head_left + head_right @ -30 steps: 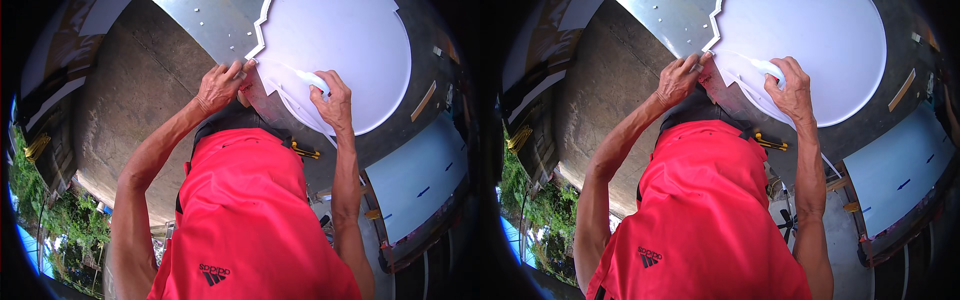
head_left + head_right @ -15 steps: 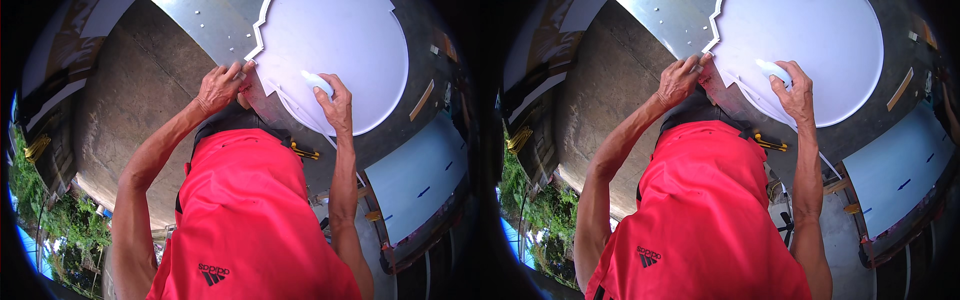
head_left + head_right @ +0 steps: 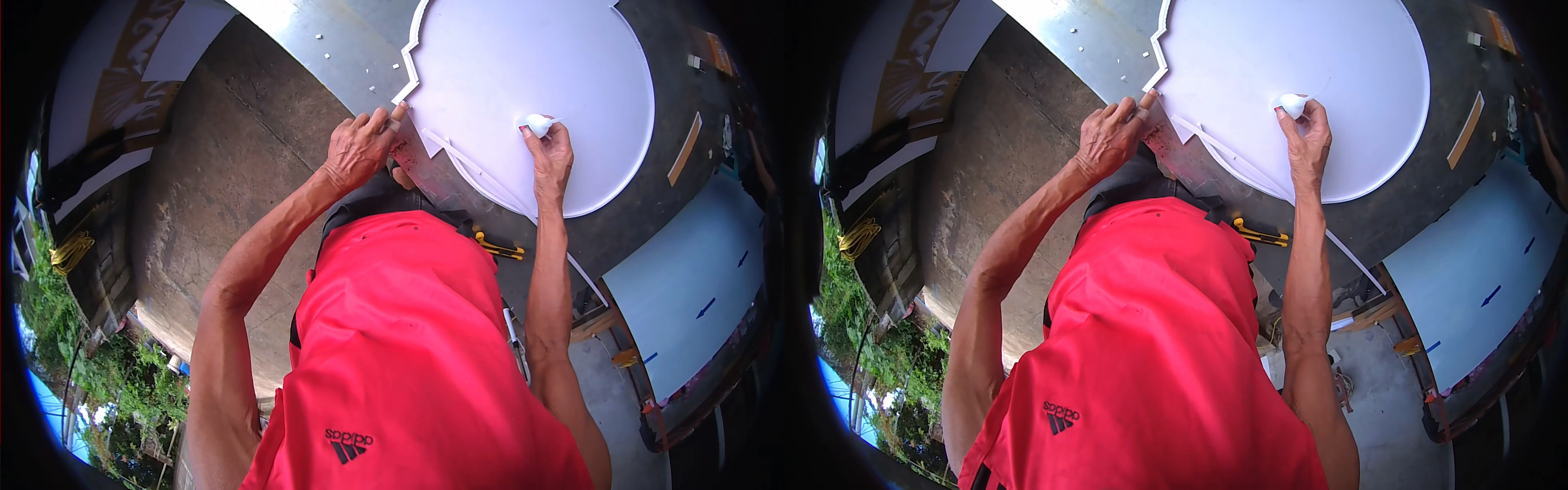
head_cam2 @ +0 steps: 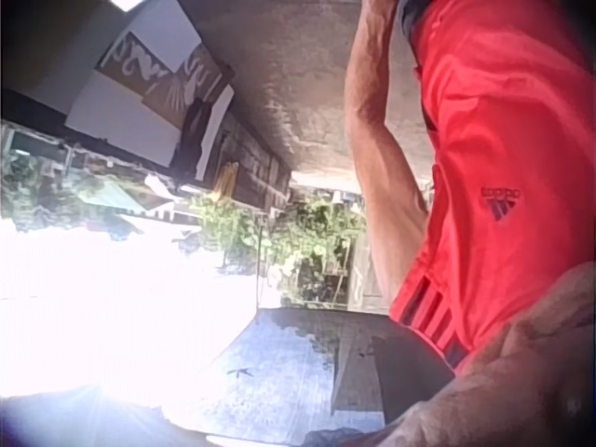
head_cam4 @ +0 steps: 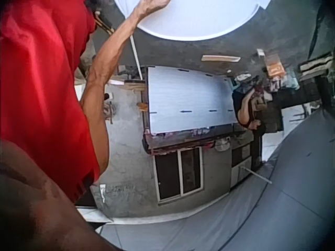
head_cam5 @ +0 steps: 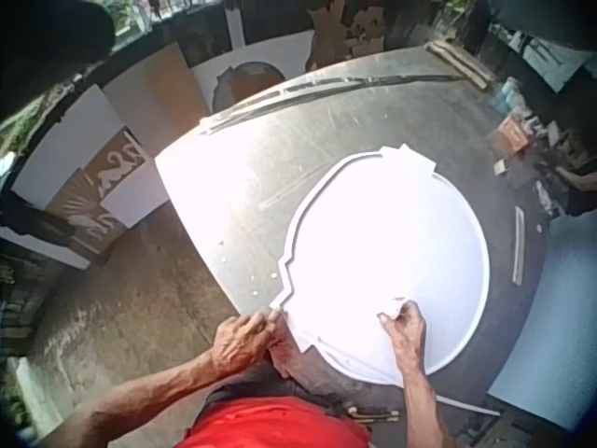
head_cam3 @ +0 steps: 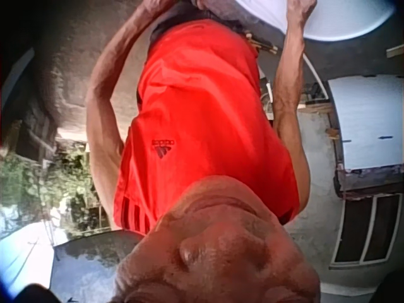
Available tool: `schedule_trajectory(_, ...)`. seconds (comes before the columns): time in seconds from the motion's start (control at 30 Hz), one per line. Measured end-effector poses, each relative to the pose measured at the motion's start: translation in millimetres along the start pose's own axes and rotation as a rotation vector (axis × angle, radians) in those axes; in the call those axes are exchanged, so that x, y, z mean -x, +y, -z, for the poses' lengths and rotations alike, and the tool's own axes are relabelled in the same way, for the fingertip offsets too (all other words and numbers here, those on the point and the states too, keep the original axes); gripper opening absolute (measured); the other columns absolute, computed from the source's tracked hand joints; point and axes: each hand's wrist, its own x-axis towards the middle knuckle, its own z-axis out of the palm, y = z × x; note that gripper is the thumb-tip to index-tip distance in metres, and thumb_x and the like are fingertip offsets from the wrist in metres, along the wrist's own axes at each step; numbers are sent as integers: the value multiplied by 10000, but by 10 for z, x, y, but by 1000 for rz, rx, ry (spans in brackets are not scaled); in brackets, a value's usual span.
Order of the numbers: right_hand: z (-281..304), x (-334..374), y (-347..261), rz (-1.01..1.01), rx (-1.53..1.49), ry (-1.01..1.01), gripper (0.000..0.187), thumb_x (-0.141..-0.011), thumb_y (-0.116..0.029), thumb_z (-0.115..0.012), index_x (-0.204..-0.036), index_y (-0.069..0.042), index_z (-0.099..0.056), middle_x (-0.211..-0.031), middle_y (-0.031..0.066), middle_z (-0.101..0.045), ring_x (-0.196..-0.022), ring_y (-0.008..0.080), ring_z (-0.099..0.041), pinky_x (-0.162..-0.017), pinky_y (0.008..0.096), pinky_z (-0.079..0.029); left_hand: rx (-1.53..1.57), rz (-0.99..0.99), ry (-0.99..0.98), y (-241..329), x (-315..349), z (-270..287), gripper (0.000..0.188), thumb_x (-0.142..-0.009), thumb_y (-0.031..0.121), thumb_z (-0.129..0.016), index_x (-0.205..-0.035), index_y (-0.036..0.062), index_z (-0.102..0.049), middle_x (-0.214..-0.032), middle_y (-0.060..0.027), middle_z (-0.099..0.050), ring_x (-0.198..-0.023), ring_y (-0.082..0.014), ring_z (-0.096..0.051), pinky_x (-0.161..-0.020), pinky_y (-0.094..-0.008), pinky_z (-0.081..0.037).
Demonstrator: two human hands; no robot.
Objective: The person uses a utility knife to cut a white plastic strip along the edge of a large white circular board. They repeatedly measure, align, and trim the strip to fit the board's contour, removing small offcuts throughout the process.
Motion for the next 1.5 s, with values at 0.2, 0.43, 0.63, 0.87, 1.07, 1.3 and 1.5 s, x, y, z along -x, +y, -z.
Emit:
schedule_trajectory(0.2,2,67,75,56,221,81,356,-855,-136,-810,-1162,-27,-665,-1047,61,-698,-907,149,-639,-842,309,-525,126,67,100,16,-142,36,389,-851,131,-676,-1240,132,-689,-902,-45,-553,-756,-224,-641,-632,-372,-523)
schedule_trajectory(0.43,37,103,60,42,247,50,371,-841,-87,-800,-1183,-36,-665,-1053,76,-710,-938,170,-664,-853,317,-539,347,350,229,68,-323,75,236,-848,104,-725,-1075,143,-775,-846,-43,-604,-708,-219,-636,-625,-350,-513)
schedule_trajectory(0.63,80,206,101,67,126,110,351,-850,-52,-762,-1183,-8,-659,-1031,78,-705,-926,179,-665,-848,327,-544,809,812,416,-119,-127,-54,235,-900,181,-757,-1085,37,-776,-738,-30,-650,-643,-84,-577,-598,-267,-485)
schedule_trajectory(0.87,213,814,-113,122,429,293,187,-960,-160,-689,-1057,-1,-696,-946,62,-700,-833,159,-633,-788,313,-517,1326,861,44,106,236,367,361,-985,330,-681,-954,-22,-754,-617,0,-589,-493,-44,-471,-443,-221,-351)
schedule_trajectory(1.07,628,1850,78,182,659,90,127,-948,-72,-662,-1057,-10,-675,-996,110,-668,-888,277,-643,-795,394,-526,2085,-221,99,722,69,1696,320,-988,238,-664,-918,-67,-732,-794,-157,-692,-591,-172,-640,-566,-308,-476)
schedule_trajectory(1.3,599,1933,328,332,884,218,284,-913,-34,-659,-1197,-40,-651,-1209,113,-620,-1099,334,-587,-931,443,-489,2213,-202,7,1560,231,3177,168,-941,108,-671,-841,119,-806,-871,-57,-777,-809,-176,-758,-691,-357,-533)
schedule_trajectory(1.5,704,1674,356,373,1160,225,348,-870,-25,-681,-1213,-75,-661,-1217,55,-616,-1126,273,-581,-949,418,-462,2106,-687,273,1754,121,2924,83,-865,71,-725,-810,76,-787,-801,-62,-764,-699,-181,-727,-620,-341,-529)
